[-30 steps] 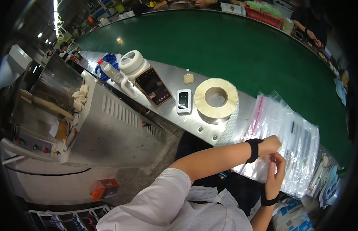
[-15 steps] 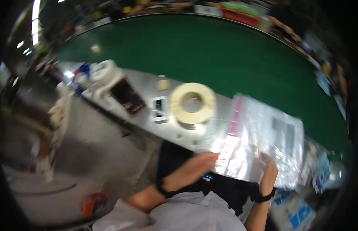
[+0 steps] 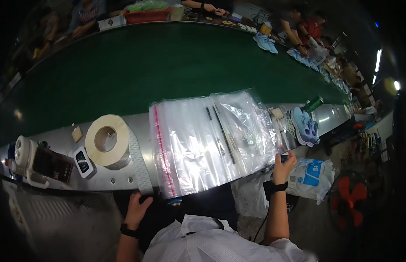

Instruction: The person picks up a pair of light blue sneakers and places them into a clear plastic bag. They then tear off a strip of adhesive labels from a roll and apply them to the outside of the bag. The person repeats this process with multiple pairs of shoes and bags on a factory assembly line.

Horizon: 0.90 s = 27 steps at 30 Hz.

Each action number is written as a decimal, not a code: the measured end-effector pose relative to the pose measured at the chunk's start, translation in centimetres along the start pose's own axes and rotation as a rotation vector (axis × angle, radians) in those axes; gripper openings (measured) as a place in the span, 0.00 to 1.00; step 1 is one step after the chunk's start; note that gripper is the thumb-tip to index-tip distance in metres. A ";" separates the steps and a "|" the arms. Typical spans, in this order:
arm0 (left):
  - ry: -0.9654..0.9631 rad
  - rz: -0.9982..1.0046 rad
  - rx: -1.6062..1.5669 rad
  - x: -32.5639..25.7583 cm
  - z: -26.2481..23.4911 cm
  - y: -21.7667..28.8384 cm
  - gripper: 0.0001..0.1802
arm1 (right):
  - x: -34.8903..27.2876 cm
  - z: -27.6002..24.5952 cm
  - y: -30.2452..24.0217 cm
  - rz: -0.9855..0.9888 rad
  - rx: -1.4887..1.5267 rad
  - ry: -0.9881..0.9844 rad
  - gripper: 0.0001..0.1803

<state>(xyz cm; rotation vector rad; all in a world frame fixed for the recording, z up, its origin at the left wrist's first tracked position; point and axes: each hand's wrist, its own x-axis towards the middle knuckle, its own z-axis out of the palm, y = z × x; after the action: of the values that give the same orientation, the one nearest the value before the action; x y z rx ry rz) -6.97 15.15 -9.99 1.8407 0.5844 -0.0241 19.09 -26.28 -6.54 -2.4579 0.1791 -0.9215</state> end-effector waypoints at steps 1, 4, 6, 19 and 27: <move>0.002 0.027 0.203 -0.5 -0.4 0.5 0.17 | -0.5 -0.3 -2.6 -0.068 0.029 -0.023 0.20; -0.084 -0.041 -0.232 -1.5 0.0 2.5 0.12 | -2.6 -3.2 -9.6 -0.070 0.333 -0.343 0.15; -0.192 -0.190 -0.620 -2.3 -0.3 6.4 0.12 | -5.5 -4.3 -14.2 0.168 0.736 -0.886 0.09; -0.036 -0.077 -1.084 2.8 -1.8 7.8 0.16 | -11.0 -2.8 -22.4 -0.031 0.942 -1.941 0.09; 0.532 0.174 -0.659 -0.1 -2.3 7.4 0.15 | -10.1 -3.8 -21.4 -0.373 0.844 -1.996 0.09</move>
<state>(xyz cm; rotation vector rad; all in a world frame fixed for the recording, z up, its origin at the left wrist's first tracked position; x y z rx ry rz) -4.75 15.51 -2.61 1.2316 0.6893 0.7124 7.77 -6.45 0.77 -1.5204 -1.0674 1.2912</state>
